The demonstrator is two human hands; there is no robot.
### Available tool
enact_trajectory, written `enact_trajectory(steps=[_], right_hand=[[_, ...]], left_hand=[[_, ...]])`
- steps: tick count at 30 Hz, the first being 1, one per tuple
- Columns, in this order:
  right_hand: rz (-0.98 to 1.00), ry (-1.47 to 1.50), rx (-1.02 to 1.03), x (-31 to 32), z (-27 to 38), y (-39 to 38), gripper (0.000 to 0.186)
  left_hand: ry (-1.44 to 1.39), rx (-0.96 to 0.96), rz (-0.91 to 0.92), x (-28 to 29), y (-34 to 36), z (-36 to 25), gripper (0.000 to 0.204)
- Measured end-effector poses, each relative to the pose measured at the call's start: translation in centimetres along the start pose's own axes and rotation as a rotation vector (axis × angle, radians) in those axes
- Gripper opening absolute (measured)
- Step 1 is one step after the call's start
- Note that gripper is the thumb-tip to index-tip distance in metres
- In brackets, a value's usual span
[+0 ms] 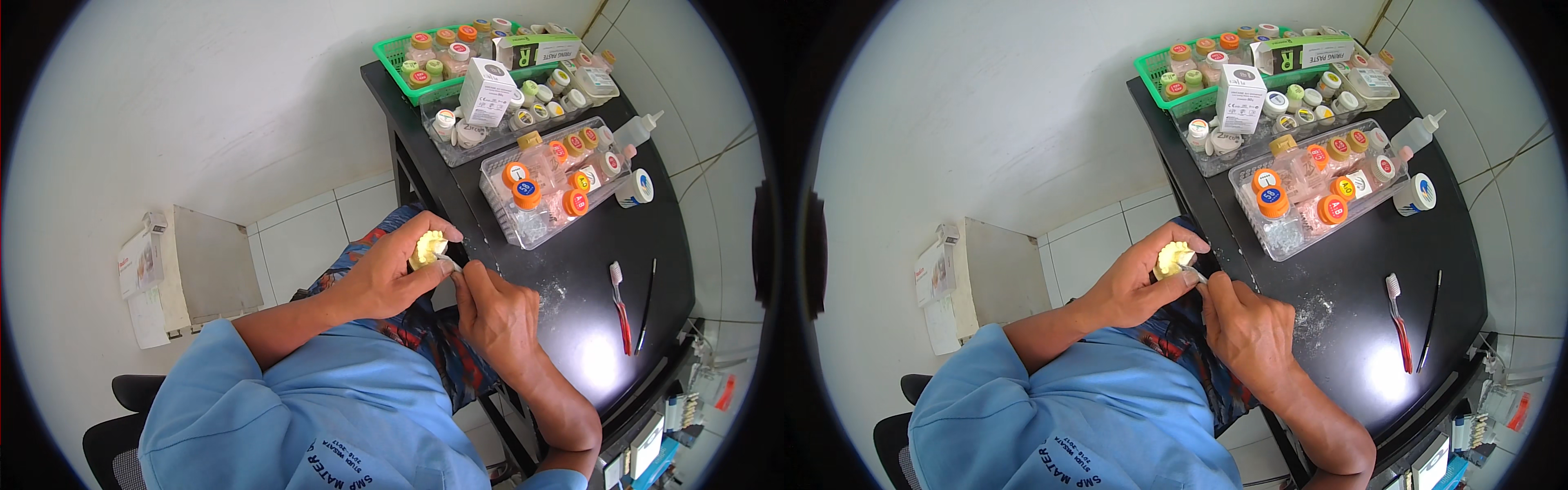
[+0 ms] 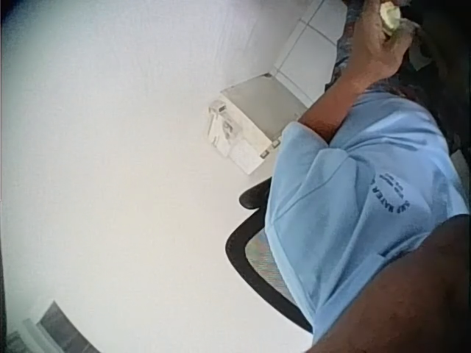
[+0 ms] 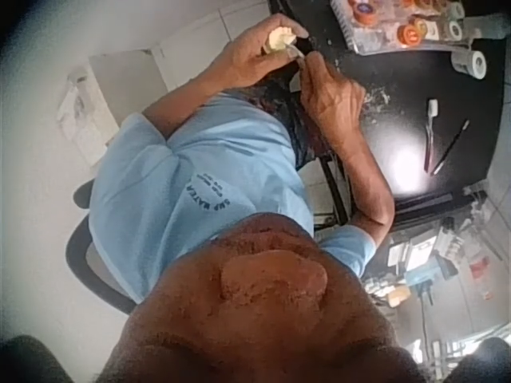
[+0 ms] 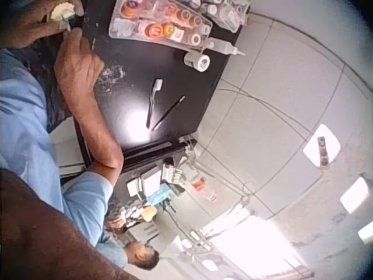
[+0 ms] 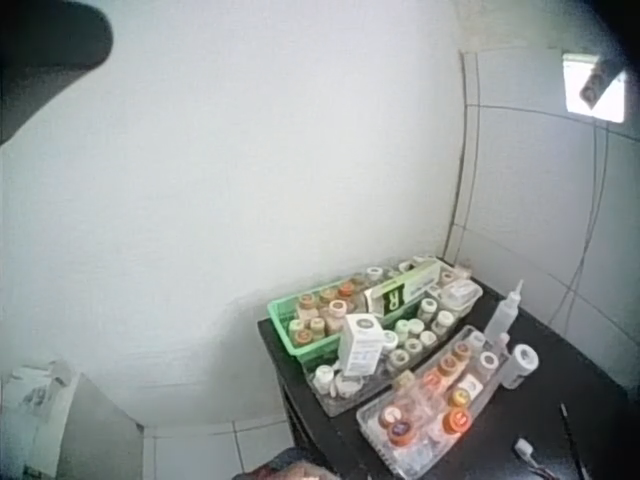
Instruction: The recorder is applying white porcelain paste to a dental model using a small tool.
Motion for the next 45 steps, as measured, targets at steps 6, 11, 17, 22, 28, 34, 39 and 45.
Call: enact_trajectory(steps=[6, 11, 17, 22, 28, 34, 39, 45], right_hand=[[-0.016, 0.004, -0.008, 0.1, -0.1, 0.1, 0.024], [-0.009, 0.020, -0.026, 0.2, -0.1, 0.0, 0.024], [-0.010, 0.059, 0.004, 0.4, 0.0, 0.0, 0.025], [-0.014, 0.041, 0.016, 0.3, 0.1, 0.1, 0.027], [0.001, 0.038, 0.015, 0.4, 0.2, 0.1, 0.027], [-0.005, 0.037, 0.017, 0.3, 0.1, 0.1, 0.027], [-0.010, 0.048, 0.007, 0.4, 0.0, 0.1, 0.026], [-0.022, 0.063, 0.005, 0.5, -0.1, 0.2, 0.026]], left_hand=[[-0.030, 0.028, -0.003, -0.2, -0.1, -0.1, 0.030], [0.004, 0.001, -0.021, -0.2, -0.1, 0.5, 0.031], [-0.071, -0.038, 0.003, -0.3, -0.1, -0.4, 0.035], [-0.001, -0.047, 0.018, -0.1, -0.1, -0.3, 0.036], [-0.001, -0.047, 0.025, -0.1, -0.1, -0.6, 0.035], [-0.006, -0.048, 0.030, -0.1, -0.1, -0.4, 0.033], [-0.067, 0.015, 0.033, -0.2, -0.2, -0.4, 0.031], [0.037, -0.022, 0.019, -0.5, -0.3, -0.4, 0.031]])
Point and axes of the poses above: each hand's wrist, its own y-axis towards the middle knuckle, its own x-axis out of the back of the hand, z = x × y, the point moved 3 cm from there along y, towards the middle knuckle, and after that the axes turned 11 degrees about z, right-handed, at the moved point
